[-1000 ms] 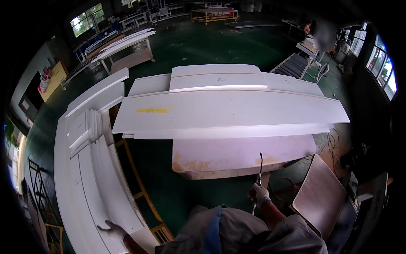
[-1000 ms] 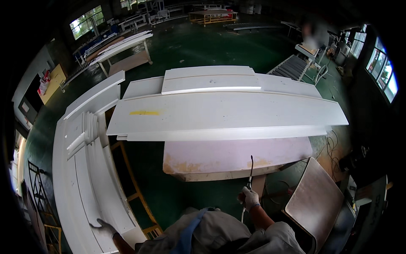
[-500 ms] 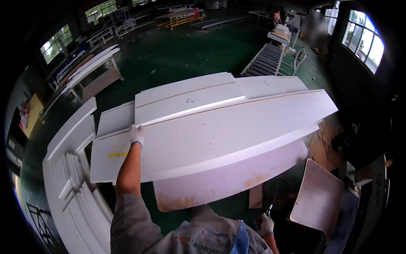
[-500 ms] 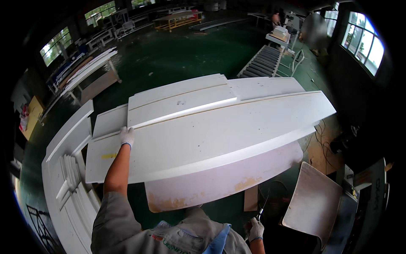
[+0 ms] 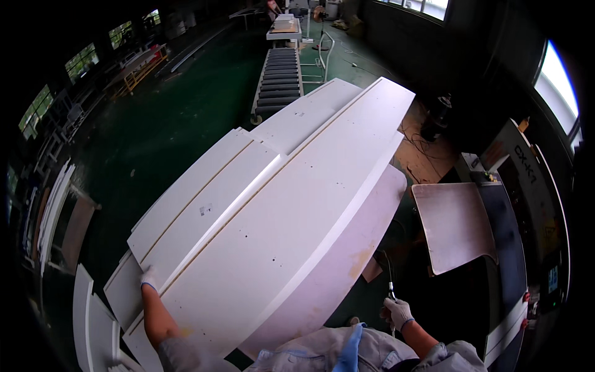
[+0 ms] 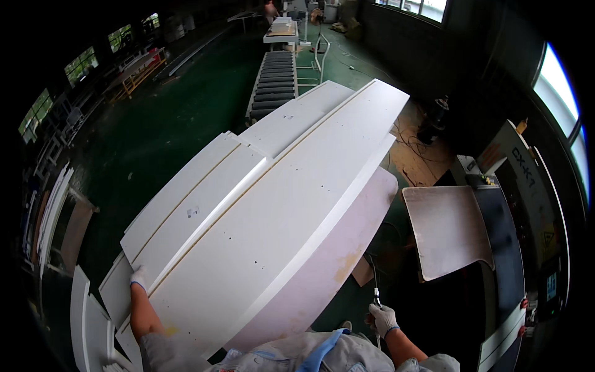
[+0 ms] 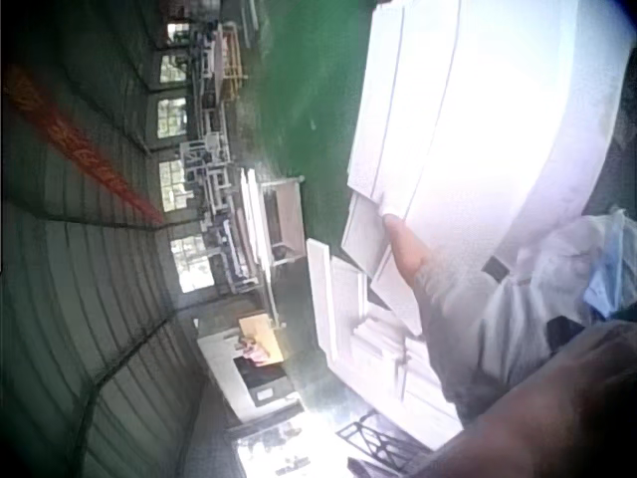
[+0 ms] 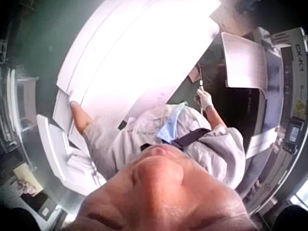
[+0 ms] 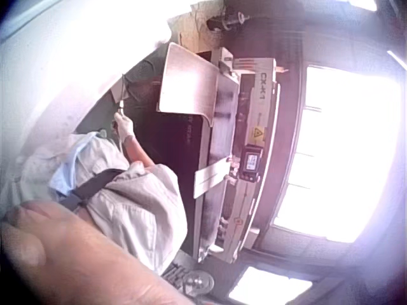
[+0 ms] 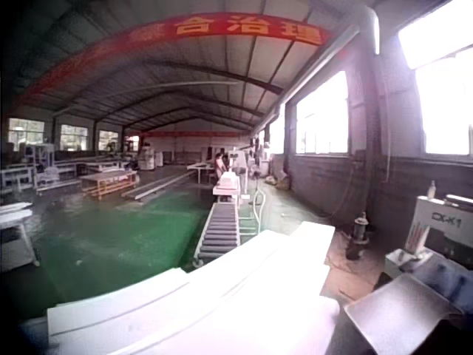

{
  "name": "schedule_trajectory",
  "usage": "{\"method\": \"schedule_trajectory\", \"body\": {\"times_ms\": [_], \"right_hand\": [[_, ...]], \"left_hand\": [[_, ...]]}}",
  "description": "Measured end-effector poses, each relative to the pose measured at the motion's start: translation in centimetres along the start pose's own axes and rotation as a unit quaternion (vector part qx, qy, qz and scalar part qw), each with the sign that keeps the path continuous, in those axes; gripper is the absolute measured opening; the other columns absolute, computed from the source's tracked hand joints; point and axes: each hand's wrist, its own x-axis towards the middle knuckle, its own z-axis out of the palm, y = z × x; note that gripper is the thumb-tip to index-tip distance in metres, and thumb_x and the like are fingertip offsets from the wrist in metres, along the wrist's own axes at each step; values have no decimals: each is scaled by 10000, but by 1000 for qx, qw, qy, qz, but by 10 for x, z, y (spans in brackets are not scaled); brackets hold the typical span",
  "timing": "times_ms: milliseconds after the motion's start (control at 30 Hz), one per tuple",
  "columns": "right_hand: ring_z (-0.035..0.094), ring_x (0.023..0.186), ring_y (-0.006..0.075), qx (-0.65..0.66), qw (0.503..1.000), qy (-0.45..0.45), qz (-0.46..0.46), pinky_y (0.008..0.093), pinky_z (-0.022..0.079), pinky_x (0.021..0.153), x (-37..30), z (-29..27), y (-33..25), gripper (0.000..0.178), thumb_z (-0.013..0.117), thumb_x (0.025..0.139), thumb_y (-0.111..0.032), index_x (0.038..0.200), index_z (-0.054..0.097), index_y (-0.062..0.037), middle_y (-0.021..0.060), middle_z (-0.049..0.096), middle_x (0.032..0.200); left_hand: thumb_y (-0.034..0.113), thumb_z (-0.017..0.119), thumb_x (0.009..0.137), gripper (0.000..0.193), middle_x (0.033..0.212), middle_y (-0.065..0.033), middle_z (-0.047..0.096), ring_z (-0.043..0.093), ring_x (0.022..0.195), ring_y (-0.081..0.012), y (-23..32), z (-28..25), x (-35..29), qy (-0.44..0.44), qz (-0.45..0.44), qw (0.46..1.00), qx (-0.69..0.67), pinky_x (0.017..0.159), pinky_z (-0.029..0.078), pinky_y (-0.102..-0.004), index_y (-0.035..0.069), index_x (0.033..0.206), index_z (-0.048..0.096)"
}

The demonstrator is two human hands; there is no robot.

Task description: The person operates a furniture manufacturing machine to process large white panels, using a hand-held air nozzle to clean the machine bed and the surfaces of the panels before and after processing them through the machine.

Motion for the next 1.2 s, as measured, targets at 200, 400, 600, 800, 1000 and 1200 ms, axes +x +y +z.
{"method": "schedule_trajectory", "body": {"times_ms": [200, 400, 600, 800, 1000, 1200], "right_hand": [[731, 798, 211, 45, 979, -197, -27, 337, 566, 644, -10, 80, -85, 355, 617, 1046, -377, 1057, 676, -28, 110, 743, 943], [721, 1044, 257, 38, 870, -487, -65, 440, 622, 874, 0, 227, -137, 490, 638, 1031, -446, 1224, 659, 3, 98, 708, 1062], [578, 648, 117, -45, 887, -448, -102, 298, 435, 546, -38, 237, -138, 480, 666, 970, -584, 973, 733, -109, -3, 634, 744], [490, 605, 108, 103, 928, -327, -144, 295, 372, 570, -38, 207, -95, 469, 757, 947, -487, 699, 656, -102, -3, 597, 680], [453, 453, 115, 170, 962, -181, -109, 301, 293, 427, -32, 4, -89, 467, 737, 930, -556, 766, 648, -129, -10, 517, 593], [455, 507, 123, 403, 906, -11, -132, 326, 336, 474, -6, -205, -22, 383, 687, 976, -490, 851, 641, -130, 9, 555, 659]], "left_hand": [[400, 678, 1001, 591, 1334, -170, 661, 667, 1175, -297, -16, 0, -127, -296, 80, 845, -438, 988, 551, -427, -39, 1382, 568], [503, 658, 980, 743, 1399, -168, 608, 505, 1348, -308, -90, 20, -459, -290, -19, 903, -317, 1133, 426, -421, 20, 1510, 465], [487, 659, 949, 766, 1382, -183, 608, 512, 1331, -320, -110, 54, -563, -370, -62, 885, -274, 1127, 430, -419, 14, 1517, 457], [436, 665, 918, 744, 1335, -192, 626, 565, 1260, -329, -87, 66, -599, -419, -7, 871, -257, 1073, 473, -422, -2, 1489, 479], [385, 670, 887, 723, 1289, -202, 643, 619, 1189, -337, -54, 103, -666, -510, 70, 810, -282, 1020, 516, -424, -18, 1462, 501], [334, 676, 856, 703, 1242, -211, 661, 672, 1119, -346, -12, 192, -757, -659, 126, 663, -332, 966, 558, -427, -34, 1435, 523]]}}
